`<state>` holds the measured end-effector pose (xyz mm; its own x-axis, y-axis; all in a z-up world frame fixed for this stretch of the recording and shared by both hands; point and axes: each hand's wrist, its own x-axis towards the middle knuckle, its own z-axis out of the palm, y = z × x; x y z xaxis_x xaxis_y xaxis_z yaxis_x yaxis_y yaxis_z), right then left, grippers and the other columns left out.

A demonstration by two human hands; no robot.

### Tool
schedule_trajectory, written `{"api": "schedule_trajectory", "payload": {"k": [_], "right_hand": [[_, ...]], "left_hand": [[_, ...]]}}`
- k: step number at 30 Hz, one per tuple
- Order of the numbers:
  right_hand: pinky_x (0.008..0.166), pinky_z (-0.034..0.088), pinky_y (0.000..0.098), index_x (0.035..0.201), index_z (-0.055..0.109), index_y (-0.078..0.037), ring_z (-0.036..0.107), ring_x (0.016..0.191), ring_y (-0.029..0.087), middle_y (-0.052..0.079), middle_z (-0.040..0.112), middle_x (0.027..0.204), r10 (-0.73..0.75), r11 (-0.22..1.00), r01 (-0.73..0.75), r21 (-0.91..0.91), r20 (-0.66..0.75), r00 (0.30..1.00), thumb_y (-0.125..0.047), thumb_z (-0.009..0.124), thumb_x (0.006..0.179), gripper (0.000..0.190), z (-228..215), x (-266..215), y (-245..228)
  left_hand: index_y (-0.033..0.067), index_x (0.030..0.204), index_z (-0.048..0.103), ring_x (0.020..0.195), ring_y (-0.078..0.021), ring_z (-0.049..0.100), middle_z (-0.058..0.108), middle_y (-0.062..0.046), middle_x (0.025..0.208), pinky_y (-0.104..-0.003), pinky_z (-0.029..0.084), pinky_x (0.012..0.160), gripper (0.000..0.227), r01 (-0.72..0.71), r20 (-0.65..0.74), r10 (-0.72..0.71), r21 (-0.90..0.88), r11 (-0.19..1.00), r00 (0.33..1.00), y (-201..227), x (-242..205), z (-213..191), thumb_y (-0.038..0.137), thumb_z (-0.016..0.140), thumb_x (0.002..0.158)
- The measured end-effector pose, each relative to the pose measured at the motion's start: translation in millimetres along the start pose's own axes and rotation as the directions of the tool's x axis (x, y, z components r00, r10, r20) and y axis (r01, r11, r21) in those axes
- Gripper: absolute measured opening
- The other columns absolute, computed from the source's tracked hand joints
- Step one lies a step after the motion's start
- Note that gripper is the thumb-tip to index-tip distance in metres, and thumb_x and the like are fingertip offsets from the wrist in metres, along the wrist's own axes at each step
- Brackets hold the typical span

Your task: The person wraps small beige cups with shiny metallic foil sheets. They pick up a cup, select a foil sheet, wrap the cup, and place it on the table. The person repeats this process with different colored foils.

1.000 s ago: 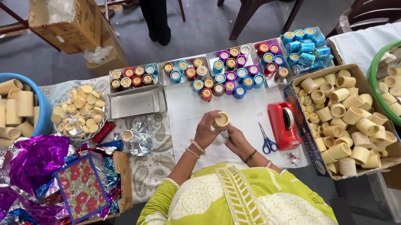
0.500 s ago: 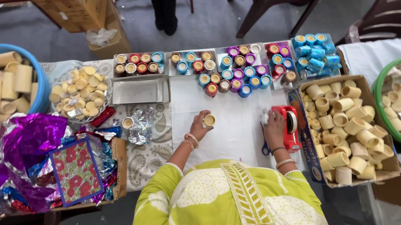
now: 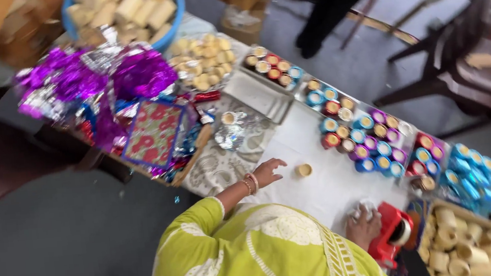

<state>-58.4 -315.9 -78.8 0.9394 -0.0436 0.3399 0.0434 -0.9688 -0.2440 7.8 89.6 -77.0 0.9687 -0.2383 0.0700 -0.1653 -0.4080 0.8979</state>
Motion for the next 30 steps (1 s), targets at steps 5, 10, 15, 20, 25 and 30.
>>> {"api": "schedule_trajectory", "payload": {"k": [5,10,15,20,25,30], "right_hand": [[0.105,0.040,0.0574,0.130,0.063,-0.018,0.050,0.127,0.044,0.019,0.054,0.137,-0.038,0.995,0.038,0.088,0.001,0.999,-0.023,0.072,0.081,0.050,17,-4,-24],[0.106,0.043,0.0524,0.128,0.065,-0.015,0.052,0.122,0.037,0.015,0.056,0.130,-0.209,0.942,0.167,0.290,0.120,0.971,-0.014,0.073,0.085,0.044,17,2,-68],[0.098,0.047,0.0459,0.123,0.067,-0.013,0.054,0.114,0.035,0.013,0.059,0.124,-0.329,0.878,0.208,0.432,0.227,0.917,-0.008,0.068,0.090,0.033,3,29,-119],[0.089,0.053,0.0403,0.119,0.068,-0.010,0.057,0.110,0.030,0.012,0.060,0.118,-0.373,0.818,0.184,0.545,0.259,0.891,-0.004,0.065,0.094,0.026,-12,58,-171],[0.080,0.057,0.0346,0.116,0.069,-0.007,0.063,0.101,0.027,0.013,0.060,0.115,-0.452,0.732,0.216,0.647,0.223,0.864,-0.001,0.062,0.096,0.022,-22,88,-229],[0.071,0.055,0.0318,0.112,0.072,-0.007,0.066,0.085,0.024,0.010,0.064,0.108,-0.494,0.687,0.181,0.704,0.270,0.827,0.000,0.062,0.096,0.020,-13,117,-287]], "left_hand": [[0.0141,0.112,0.070,0.097,-0.0267,0.071,0.072,-0.008,0.107,-0.038,0.058,0.089,0.026,0.163,-0.208,-0.170,-0.053,0.985,0.963,-21,-55,-59,0.008,0.070,0.087],[0.0091,0.103,0.072,0.094,-0.0329,0.069,0.074,-0.013,0.100,-0.042,0.055,0.085,0.022,0.121,-0.553,-0.022,0.144,0.982,0.833,-3,-95,-133,0.000,0.063,0.085],[0.0125,0.111,0.068,0.115,-0.0351,0.063,0.070,-0.010,0.113,-0.048,0.054,0.094,0.019,0.463,-0.846,-0.058,0.232,0.856,0.530,19,-123,-209,0.006,0.066,0.092],[0.0096,0.131,0.053,0.132,-0.0492,0.044,0.051,-0.019,0.137,-0.066,0.039,0.099,0.067,0.727,-0.859,0.000,0.433,0.533,0.512,35,-130,-257,0.027,0.079,0.072],[0.0101,0.146,0.044,0.129,-0.0470,0.048,0.052,-0.024,0.138,-0.064,0.041,0.102,0.081,0.751,-0.801,-0.125,0.478,0.455,0.586,-5,-134,-263,0.033,0.079,0.076],[0.0102,0.149,0.043,0.113,-0.0394,0.065,0.067,-0.019,0.126,-0.050,0.056,0.091,0.063,0.596,-0.776,0.051,0.524,0.609,0.629,-25,-153,-268,0.023,0.069,0.094]]}}
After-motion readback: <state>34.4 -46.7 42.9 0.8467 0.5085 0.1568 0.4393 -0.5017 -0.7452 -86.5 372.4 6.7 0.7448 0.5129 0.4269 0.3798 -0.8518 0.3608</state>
